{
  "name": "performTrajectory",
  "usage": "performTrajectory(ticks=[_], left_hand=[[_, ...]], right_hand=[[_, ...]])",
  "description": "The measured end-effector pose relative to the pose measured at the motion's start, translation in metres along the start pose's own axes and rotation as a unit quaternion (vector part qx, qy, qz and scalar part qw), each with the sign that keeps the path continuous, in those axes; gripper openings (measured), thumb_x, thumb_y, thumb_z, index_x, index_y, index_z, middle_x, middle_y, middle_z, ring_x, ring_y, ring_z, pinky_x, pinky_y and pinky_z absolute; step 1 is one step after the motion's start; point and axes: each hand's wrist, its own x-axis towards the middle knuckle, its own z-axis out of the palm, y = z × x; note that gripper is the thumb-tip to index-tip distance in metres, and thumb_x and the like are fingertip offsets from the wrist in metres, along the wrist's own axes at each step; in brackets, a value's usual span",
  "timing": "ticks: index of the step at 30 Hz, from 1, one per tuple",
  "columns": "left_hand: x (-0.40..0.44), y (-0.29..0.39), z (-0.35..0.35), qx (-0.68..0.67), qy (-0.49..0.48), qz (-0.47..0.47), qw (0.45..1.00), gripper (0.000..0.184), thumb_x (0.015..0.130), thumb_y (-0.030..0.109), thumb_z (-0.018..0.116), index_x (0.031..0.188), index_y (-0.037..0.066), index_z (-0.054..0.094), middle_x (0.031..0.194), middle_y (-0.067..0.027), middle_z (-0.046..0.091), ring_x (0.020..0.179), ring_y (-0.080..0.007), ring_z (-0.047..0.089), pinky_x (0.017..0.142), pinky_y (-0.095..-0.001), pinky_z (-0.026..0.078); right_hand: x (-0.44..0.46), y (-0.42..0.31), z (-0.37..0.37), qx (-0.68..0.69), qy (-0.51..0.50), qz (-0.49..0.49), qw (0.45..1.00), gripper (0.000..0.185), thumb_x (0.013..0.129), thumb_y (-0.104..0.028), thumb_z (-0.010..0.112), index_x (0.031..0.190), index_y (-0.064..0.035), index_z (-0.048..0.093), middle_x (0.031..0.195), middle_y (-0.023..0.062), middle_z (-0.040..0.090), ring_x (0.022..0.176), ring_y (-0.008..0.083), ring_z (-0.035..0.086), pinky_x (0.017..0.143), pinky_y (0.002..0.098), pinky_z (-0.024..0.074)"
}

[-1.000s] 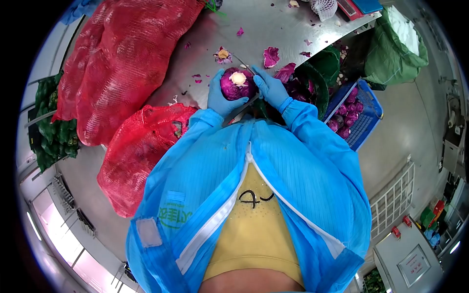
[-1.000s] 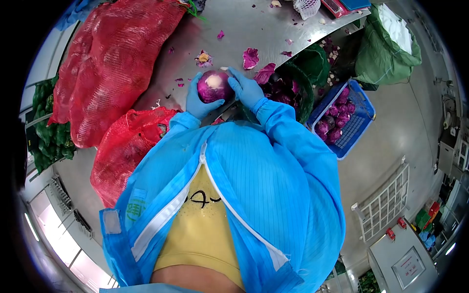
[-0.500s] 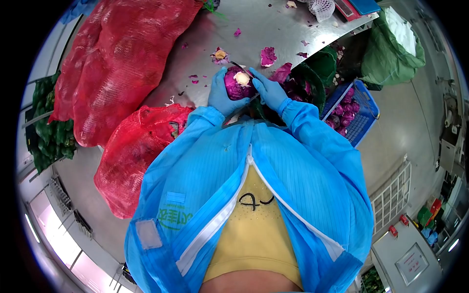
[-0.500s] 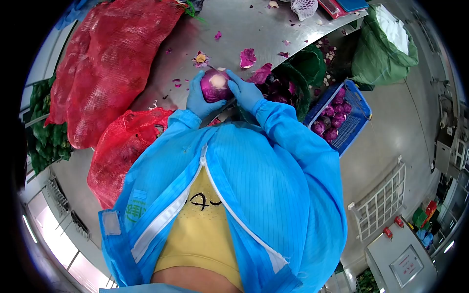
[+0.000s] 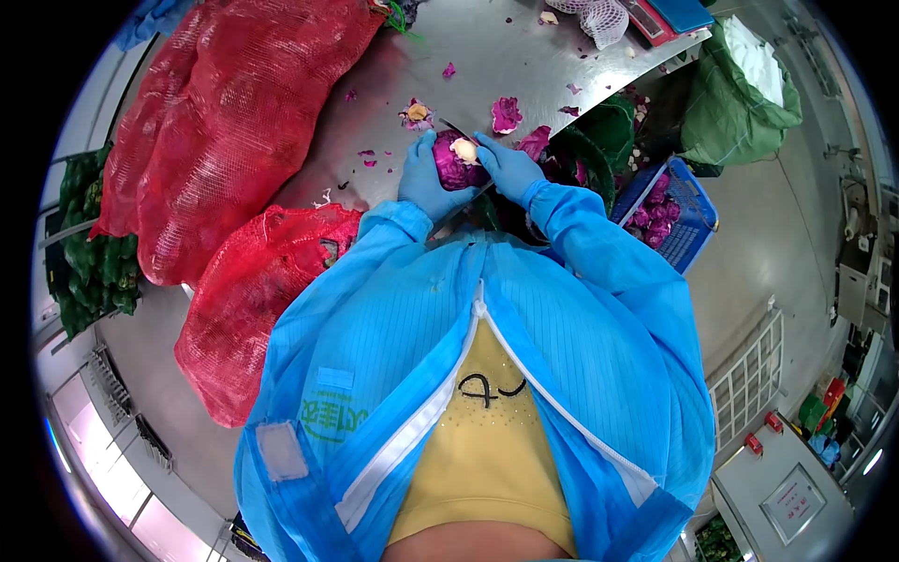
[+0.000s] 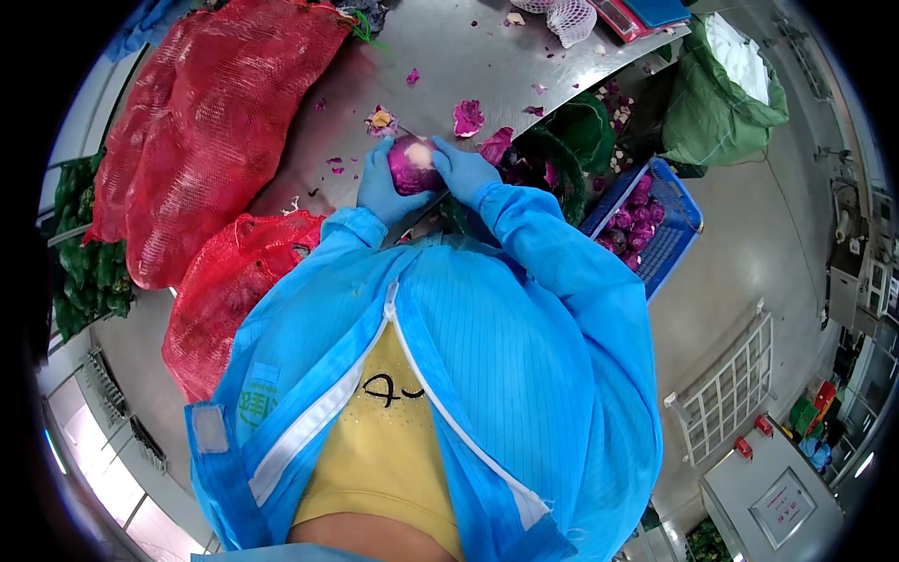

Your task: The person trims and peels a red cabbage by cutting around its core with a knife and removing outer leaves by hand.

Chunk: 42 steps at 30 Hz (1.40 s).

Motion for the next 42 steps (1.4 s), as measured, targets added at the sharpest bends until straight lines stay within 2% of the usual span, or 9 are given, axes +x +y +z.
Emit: performTrajectory(ticks=[8,13,18,19,22,28,30,32,42], left_hand=[[0.000,0.000,0.000,-0.023,0.002,0.009,1.000,0.109,0.053,0.035,0.083,0.137,-0.002,0.024,0.128,-0.0229,0.037,0.119,-0.0370,0.041,0.102,-0.0389,0.035],[-0.016,-0.014,0.004,-0.045,0.041,0.085,0.994,0.104,0.052,0.031,0.084,0.133,0.000,0.027,0.128,-0.0206,0.036,0.119,-0.0367,0.040,0.102,-0.0399,0.035],[-0.018,-0.026,0.003,-0.074,0.032,0.110,0.991,0.105,0.050,0.028,0.085,0.134,0.001,0.027,0.128,-0.0208,0.036,0.121,-0.0362,0.039,0.103,-0.0399,0.034],[-0.018,-0.027,0.001,-0.072,0.024,0.138,0.987,0.106,0.050,0.027,0.086,0.134,0.001,0.027,0.128,-0.0207,0.035,0.121,-0.0360,0.039,0.103,-0.0397,0.034],[-0.027,-0.031,0.005,-0.132,0.038,0.077,0.988,0.107,0.049,0.027,0.087,0.134,0.001,0.026,0.129,-0.0204,0.034,0.121,-0.0359,0.038,0.104,-0.0393,0.033],[-0.030,-0.045,0.010,-0.130,0.060,0.125,0.982,0.110,0.046,0.031,0.088,0.132,-0.001,0.027,0.130,-0.0217,0.034,0.123,-0.0375,0.035,0.105,-0.0435,0.031],[-0.028,-0.042,0.007,-0.119,0.051,0.121,0.984,0.108,0.051,0.029,0.086,0.134,0.001,0.025,0.131,-0.0195,0.033,0.123,-0.0345,0.036,0.105,-0.0400,0.031],[-0.027,-0.041,0.003,-0.114,0.040,0.129,0.984,0.108,0.050,0.027,0.086,0.135,0.000,0.025,0.131,-0.0196,0.034,0.123,-0.0346,0.036,0.105,-0.0401,0.030],[-0.016,-0.023,0.000,-0.088,0.025,0.115,0.989,0.103,0.051,0.026,0.085,0.133,-0.001,0.029,0.130,-0.0222,0.036,0.121,-0.0372,0.038,0.104,-0.0410,0.033]], right_hand=[[0.011,0.014,-0.006,0.005,0.056,-0.098,0.994,0.050,0.093,-0.050,0.032,0.131,-0.0193,0.046,0.114,0.0177,0.059,0.102,0.0369,0.057,0.088,0.0422,0.0442],[0.026,0.017,-0.017,0.079,0.052,-0.025,0.995,0.049,0.094,-0.046,0.036,0.117,-0.0084,0.056,0.105,0.0157,0.063,0.089,0.0317,0.063,0.082,0.0402,0.0467],[0.034,0.009,-0.001,0.217,0.021,0.001,0.976,0.049,0.079,-0.044,0.065,0.108,-0.0051,0.061,0.097,0.0150,0.066,0.085,0.0272,0.064,0.076,0.0372,0.0493],[0.041,0.007,0.013,0.242,0.117,-0.087,0.959,0.052,0.070,-0.043,0.073,0.104,-0.0052,0.061,0.089,0.0131,0.067,0.080,0.0277,0.064,0.074,0.0378,0.0490],[0.057,0.018,0.023,0.056,0.193,0.003,0.980,0.048,0.071,-0.042,0.073,0.098,-0.0042,0.060,0.087,0.0139,0.065,0.086,0.0297,0.063,0.076,0.0382,0.0482],[0.048,0.019,0.027,0.182,0.220,-0.047,0.957,0.055,0.071,-0.045,0.072,0.104,-0.0038,0.054,0.088,0.0160,0.064,0.081,0.0308,0.064,0.071,0.0397,0.0486],[0.049,0.023,0.017,0.219,0.158,-0.052,0.961,0.052,0.072,-0.044,0.072,0.100,-0.0030,0.057,0.085,0.0153,0.064,0.078,0.0297,0.064,0.069,0.0388,0.0487],[0.051,0.021,0.004,0.256,-0.098,-0.031,0.961,0.047,0.072,-0.043,0.073,0.094,-0.0030,0.060,0.082,0.0147,0.065,0.077,0.0285,0.064,0.068,0.0369,0.0489],[0.033,-0.003,0.003,-0.153,0.126,-0.137,0.971,0.022,0.085,-0.027,0.055,0.097,-0.0094,0.061,0.087,0.0148,0.064,0.084,0.0335,0.062,0.072,0.0437,0.0496]])
